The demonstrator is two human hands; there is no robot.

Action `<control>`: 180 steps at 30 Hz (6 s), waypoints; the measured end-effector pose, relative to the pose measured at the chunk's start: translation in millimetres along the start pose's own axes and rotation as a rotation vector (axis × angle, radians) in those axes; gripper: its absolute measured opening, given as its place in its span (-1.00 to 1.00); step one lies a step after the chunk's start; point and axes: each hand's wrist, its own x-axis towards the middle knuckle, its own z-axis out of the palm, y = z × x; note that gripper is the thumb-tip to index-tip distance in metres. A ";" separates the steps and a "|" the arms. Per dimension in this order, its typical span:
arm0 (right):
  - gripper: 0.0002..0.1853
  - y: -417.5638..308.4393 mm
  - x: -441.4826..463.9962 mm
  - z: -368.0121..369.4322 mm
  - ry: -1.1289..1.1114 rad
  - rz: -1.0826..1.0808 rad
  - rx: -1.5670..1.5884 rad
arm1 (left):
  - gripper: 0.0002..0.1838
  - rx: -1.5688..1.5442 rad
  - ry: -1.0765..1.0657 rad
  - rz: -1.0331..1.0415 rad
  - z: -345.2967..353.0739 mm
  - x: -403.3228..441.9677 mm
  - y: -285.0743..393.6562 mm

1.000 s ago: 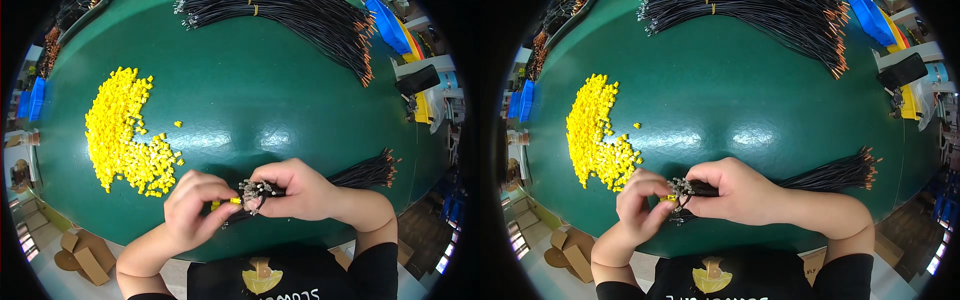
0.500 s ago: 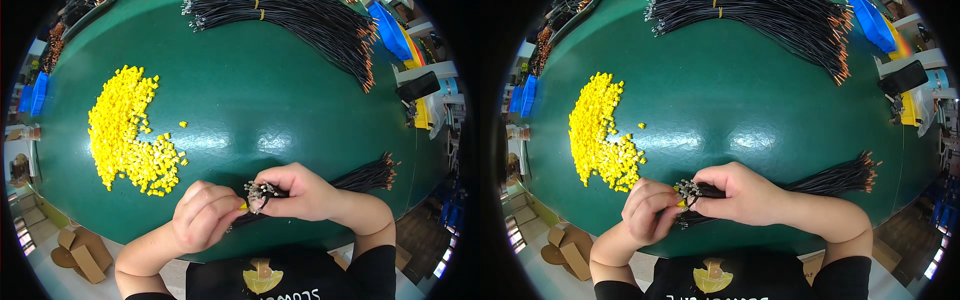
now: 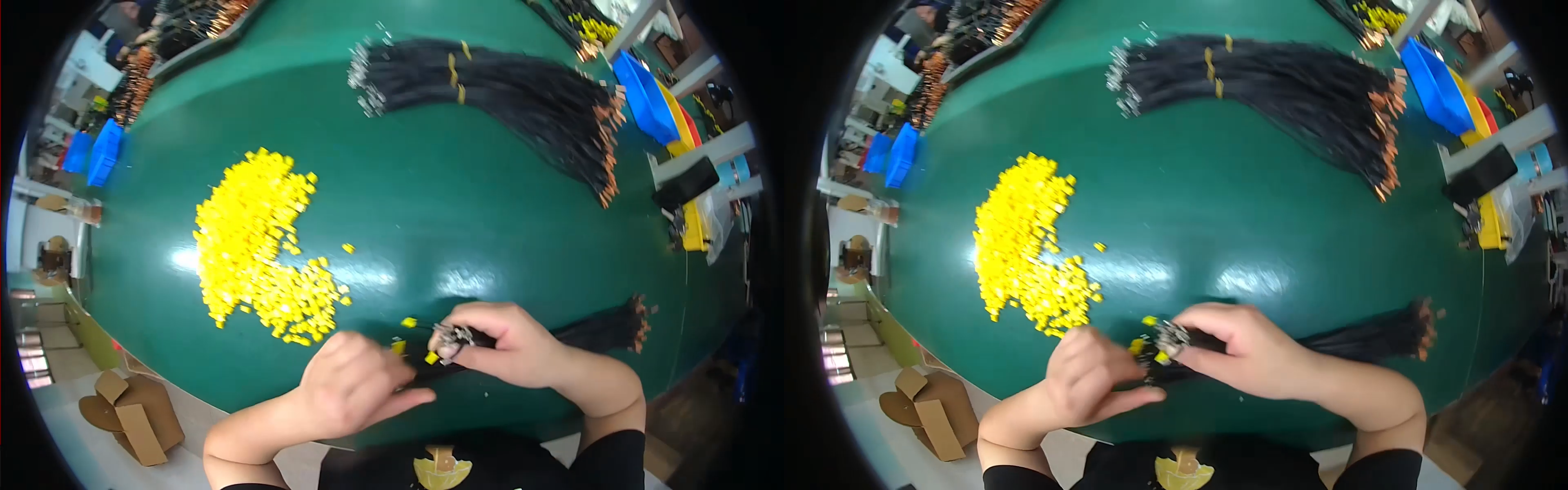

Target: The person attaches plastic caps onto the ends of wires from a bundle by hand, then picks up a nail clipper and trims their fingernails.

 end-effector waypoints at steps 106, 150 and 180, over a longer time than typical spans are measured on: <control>-0.92 11.4 -19.0 -13.5 0.045 0.238 0.227 | -0.81 -0.607 0.219 -0.365 29.0 1.1 -27.4; -0.89 5.7 11.2 -8.6 -0.099 0.192 0.192 | -0.85 -0.981 0.164 -0.625 30.1 4.6 -17.2; -0.90 1.5 4.1 -4.9 -0.094 0.208 0.077 | -0.79 -0.313 0.209 -0.129 31.0 3.9 -18.1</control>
